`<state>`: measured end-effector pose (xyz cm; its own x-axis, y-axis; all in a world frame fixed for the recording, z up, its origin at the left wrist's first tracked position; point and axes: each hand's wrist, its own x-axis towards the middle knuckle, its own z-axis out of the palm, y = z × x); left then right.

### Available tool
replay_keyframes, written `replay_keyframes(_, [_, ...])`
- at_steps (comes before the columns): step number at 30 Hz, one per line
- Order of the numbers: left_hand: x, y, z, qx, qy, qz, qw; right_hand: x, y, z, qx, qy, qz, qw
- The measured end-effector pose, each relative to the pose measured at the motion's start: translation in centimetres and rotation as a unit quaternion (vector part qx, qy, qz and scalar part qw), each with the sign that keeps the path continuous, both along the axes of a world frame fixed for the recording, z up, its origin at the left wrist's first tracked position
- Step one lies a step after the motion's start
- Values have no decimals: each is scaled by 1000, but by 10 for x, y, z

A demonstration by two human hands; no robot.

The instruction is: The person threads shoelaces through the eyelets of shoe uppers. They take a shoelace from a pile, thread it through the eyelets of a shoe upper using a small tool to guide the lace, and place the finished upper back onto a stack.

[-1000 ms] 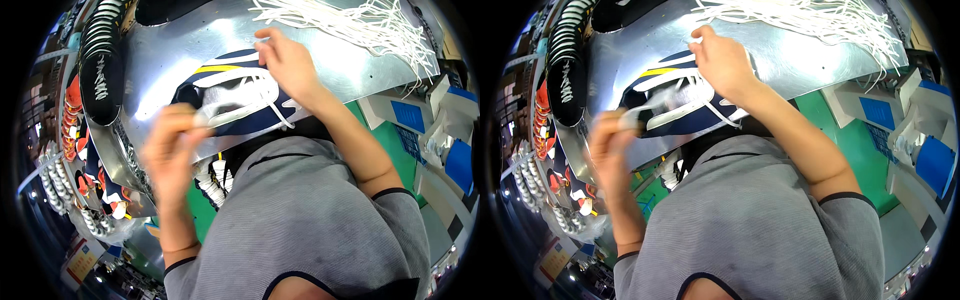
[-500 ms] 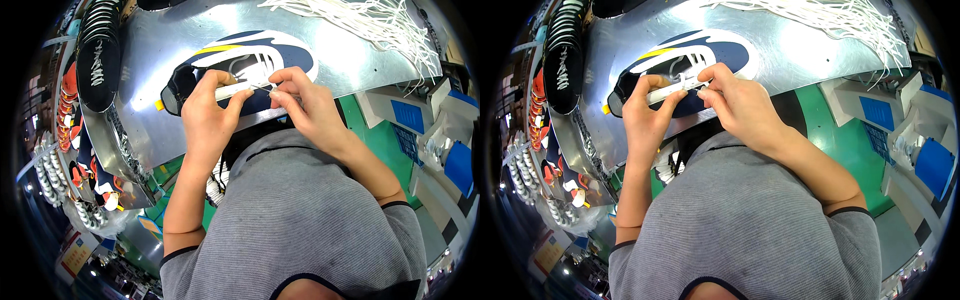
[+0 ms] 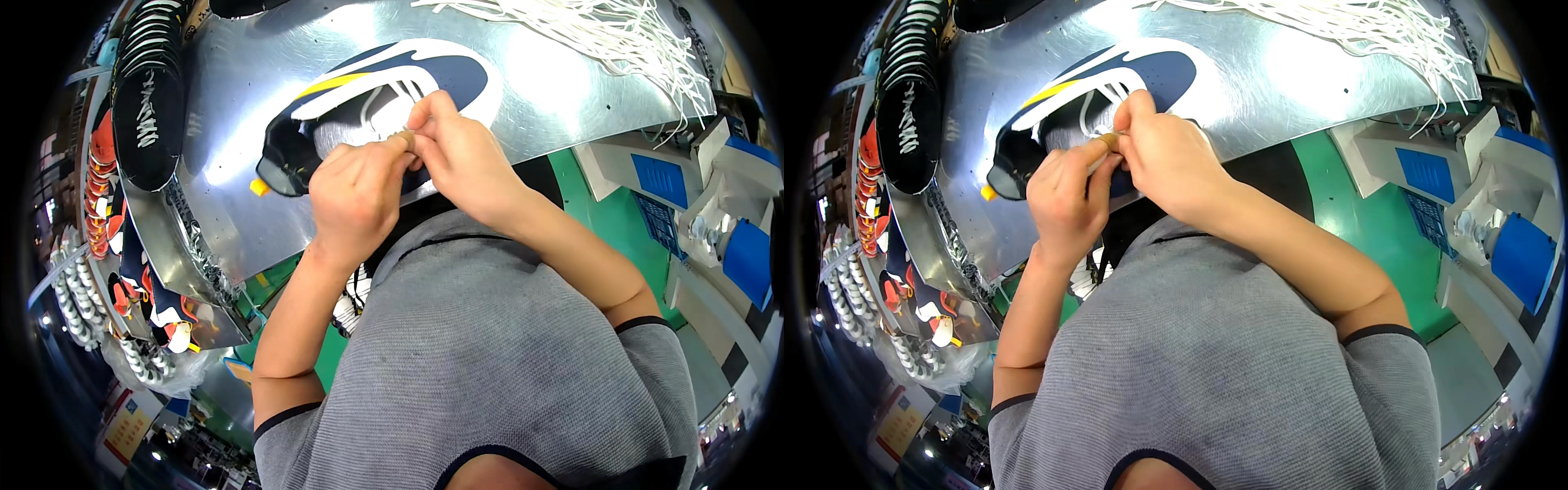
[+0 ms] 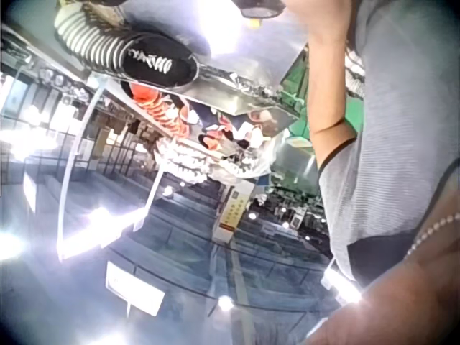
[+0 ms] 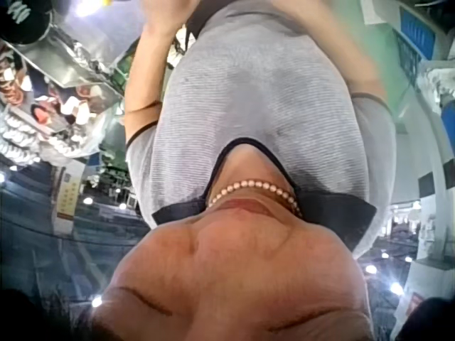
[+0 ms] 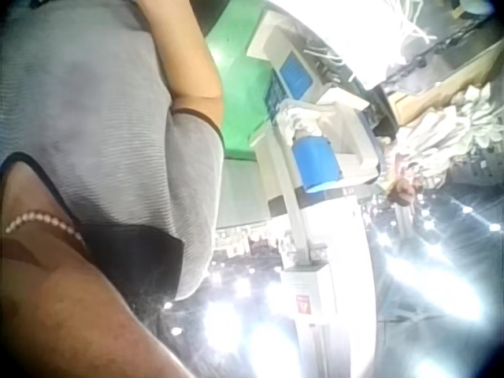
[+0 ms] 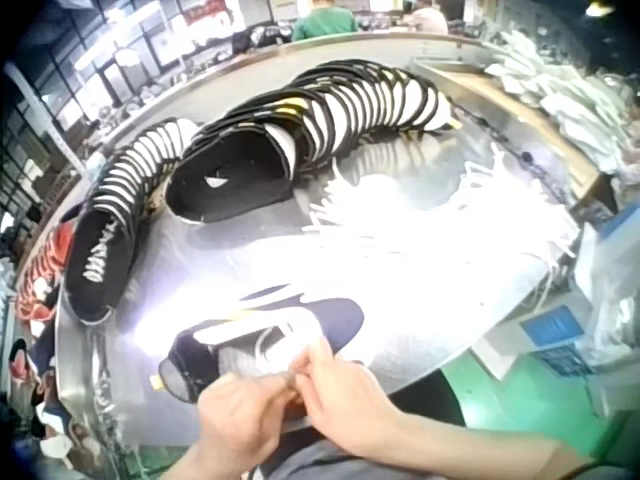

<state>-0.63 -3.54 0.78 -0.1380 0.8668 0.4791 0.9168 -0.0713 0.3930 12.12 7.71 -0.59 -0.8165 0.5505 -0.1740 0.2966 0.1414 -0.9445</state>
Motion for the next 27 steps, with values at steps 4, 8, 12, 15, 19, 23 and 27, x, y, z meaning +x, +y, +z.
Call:
replay_keyframes(4, [2, -7, -9, 49, -46, 7, 998, 18, 16, 14, 70, -36, 58, 995])
replay_keyframes(8, [4, -13, -12, 52, -26, 17, 998, 34, 44, 48, 143, -28, 22, 989])
replay_keyframes(12, [3, -12, -6, 44, -10, -27, 999, -6, 35, 36, 219, 45, 164, 961])
replay_keyframes(15, [6, -16, -6, 42, -8, -25, 999, -6, 43, 41, 207, -48, 186, 959])
replay_keyframes(19, [7, -14, -6, 56, -22, -36, 998, -6, 43, 31, 83, 35, 148, 985])
replay_keyframes(23, [7, -13, 0, 32, -51, -33, 998, -6, 74, 69, -34, 302, 0, 953])
replay_keyframes(27, [7, -15, 5, -3, -59, -17, 998, -23, 80, 58, -52, 344, -11, 938])
